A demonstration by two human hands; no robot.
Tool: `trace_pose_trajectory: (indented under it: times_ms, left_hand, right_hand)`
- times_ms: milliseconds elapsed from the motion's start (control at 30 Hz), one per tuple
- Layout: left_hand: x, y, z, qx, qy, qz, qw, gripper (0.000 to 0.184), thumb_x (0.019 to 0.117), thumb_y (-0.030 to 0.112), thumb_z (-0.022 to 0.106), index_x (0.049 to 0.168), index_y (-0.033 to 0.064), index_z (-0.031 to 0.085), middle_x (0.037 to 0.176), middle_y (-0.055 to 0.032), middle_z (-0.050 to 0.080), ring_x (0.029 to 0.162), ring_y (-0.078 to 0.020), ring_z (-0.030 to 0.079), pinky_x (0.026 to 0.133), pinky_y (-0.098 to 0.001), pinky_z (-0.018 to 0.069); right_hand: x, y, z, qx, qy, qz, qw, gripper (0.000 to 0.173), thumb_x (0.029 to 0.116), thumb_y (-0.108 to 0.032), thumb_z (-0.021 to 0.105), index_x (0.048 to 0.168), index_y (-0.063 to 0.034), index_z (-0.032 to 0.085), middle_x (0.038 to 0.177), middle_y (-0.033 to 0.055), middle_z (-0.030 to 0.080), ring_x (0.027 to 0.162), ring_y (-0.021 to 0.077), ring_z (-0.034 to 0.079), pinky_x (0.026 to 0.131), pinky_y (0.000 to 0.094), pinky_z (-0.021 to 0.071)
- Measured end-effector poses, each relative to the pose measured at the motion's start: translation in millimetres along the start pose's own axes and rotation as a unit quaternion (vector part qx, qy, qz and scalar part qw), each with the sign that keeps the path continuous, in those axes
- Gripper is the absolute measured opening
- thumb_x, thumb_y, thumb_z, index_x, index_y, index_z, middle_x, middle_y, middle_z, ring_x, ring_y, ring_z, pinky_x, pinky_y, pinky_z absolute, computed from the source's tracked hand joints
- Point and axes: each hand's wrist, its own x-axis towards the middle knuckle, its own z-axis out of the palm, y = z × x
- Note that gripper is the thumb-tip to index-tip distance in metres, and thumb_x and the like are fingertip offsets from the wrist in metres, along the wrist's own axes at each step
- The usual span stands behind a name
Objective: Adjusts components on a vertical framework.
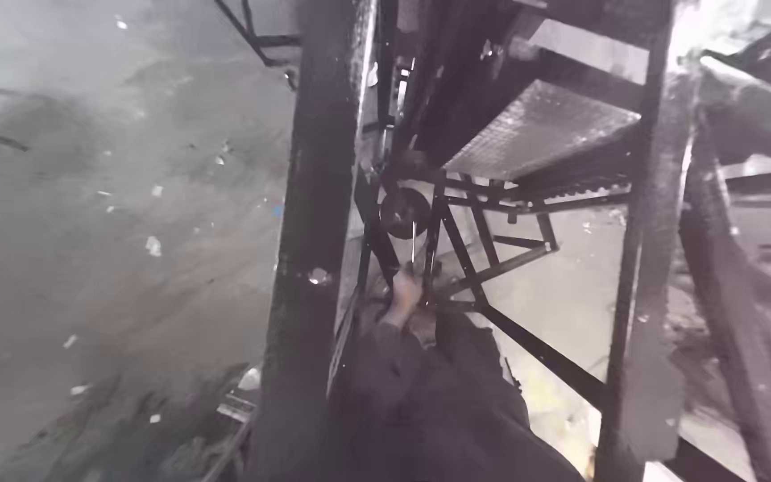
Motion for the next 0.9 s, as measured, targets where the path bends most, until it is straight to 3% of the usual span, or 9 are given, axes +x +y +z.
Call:
trace_pose_trajectory:
  times_ms: [33,100,133,200,300,433,600,700,900]
  left_hand:
    - [1.6,0.3,-0.4,-0.007,0.001,0.0,1.0,0.04,0.1092,0.028,0.047,0.133,-0.0006,0.06,0.113,-0.0199,0.071,0.103,-0.0289,0.07,0.096,-0.047,0.0554]
    - [3.8,-2.3,2.4,-0.013,0.006,0.005,1.0,0.04,0.1094,0.031,0.046,0.129,-0.0004,0.062,0.107,-0.0178,0.07,0.096,-0.0265,0.07,0.091,-0.0453,0.0562]
    - [5.9,-2.7,2.7,-0.009,0.01,0.006,1.0,0.041,0.1099,0.033,0.044,0.127,-0.0001,0.063,0.105,-0.0167,0.07,0.095,-0.0257,0.07,0.091,-0.045,0.0562]
    - [3.7,-1.1,6.9,-0.004,0.011,-0.011,1.0,0.043,0.1108,0.034,0.042,0.127,0.0014,0.063,0.104,-0.0148,0.071,0.093,-0.0241,0.07,0.09,-0.0442,0.0566]
    - [3.4,-0.7,10.1,-0.01,0.016,-0.026,1.0,0.043,0.1113,0.033,0.041,0.128,-0.0001,0.063,0.108,-0.0172,0.071,0.097,-0.0261,0.07,0.093,-0.045,0.0562]
    - [2.5,1.1,10.8,-0.044,0.031,-0.031,0.998,0.042,0.1104,0.034,0.044,0.129,0.0015,0.063,0.108,-0.0158,0.071,0.098,-0.0238,0.069,0.094,-0.0432,0.0556]
    - [4.6,2.5,14.7,-0.073,0.036,-0.04,0.996,0.039,0.1107,0.032,0.045,0.125,0.001,0.065,0.104,-0.0143,0.07,0.092,-0.0212,0.068,0.09,-0.0405,0.0558]
    - [4.3,3.5,17.8,-0.081,0.046,-0.049,0.994,0.038,0.1106,0.033,0.045,0.119,0.0023,0.066,0.094,-0.0108,0.068,0.078,-0.0179,0.066,0.077,-0.0376,0.0572]
    - [3.4,0.9,18.8,-0.073,0.054,-0.028,0.995,0.04,0.1102,0.034,0.045,0.119,0.0012,0.067,0.098,-0.0153,0.07,0.088,-0.0243,0.069,0.086,-0.0444,0.0571]
  right_hand:
    - [6.0,-45.8,42.1,0.027,-0.001,0.083,0.996,0.027,0.0909,-0.005,0.073,0.117,-0.0014,0.068,0.107,0.0086,0.073,0.097,0.0171,0.07,0.088,0.0348,0.0587]
    - [27.3,-72.4,94.9,-0.032,-0.134,0.0,0.99,0.023,0.0991,-0.01,0.062,0.117,0.0052,0.065,0.105,0.0144,0.07,0.094,0.0169,0.07,0.084,0.0318,0.0591]
    - [39.1,-81.5,122.1,-0.118,-0.163,-0.051,0.978,0.021,0.0998,-0.018,0.066,0.111,-0.001,0.071,0.098,0.011,0.072,0.088,0.0153,0.071,0.082,0.0334,0.0599]
    - [67.0,-90.4,165.7,-0.257,-0.227,-0.138,0.929,0.025,0.1031,-0.035,0.063,0.111,-0.0145,0.075,0.094,0.0088,0.073,0.084,0.023,0.07,0.079,0.0509,0.057]
    - [109.6,-78.6,233.0,-0.194,-0.281,-0.225,0.913,0.025,0.1031,-0.035,0.063,0.115,-0.0155,0.073,0.1,0.0103,0.072,0.084,0.0264,0.068,0.074,0.0537,0.0553]
    - [124.6,-136.2,314.9,-0.175,-0.267,-0.233,0.918,0.025,0.1011,-0.027,0.066,0.119,-0.0113,0.073,0.116,0.012,0.073,0.11,0.0277,0.069,0.099,0.0534,0.0515]
    - [129.2,-127.9,357.0,-0.15,-0.272,-0.269,0.912,0.021,0.0981,-0.023,0.068,0.114,-0.0113,0.074,0.112,0.0096,0.073,0.102,0.0252,0.07,0.094,0.0527,0.0535]
    - [120.2,-130.5,356.8,-0.182,-0.273,-0.276,0.904,0.02,0.0984,-0.024,0.067,0.115,-0.0151,0.074,0.11,0.0087,0.074,0.105,0.0267,0.07,0.095,0.0545,0.0528]
    - [122.6,-127.3,364.4,-0.212,-0.258,-0.353,0.874,0.021,0.0997,-0.025,0.065,0.114,-0.0121,0.073,0.107,0.013,0.075,0.102,0.0318,0.071,0.093,0.0575,0.0532]
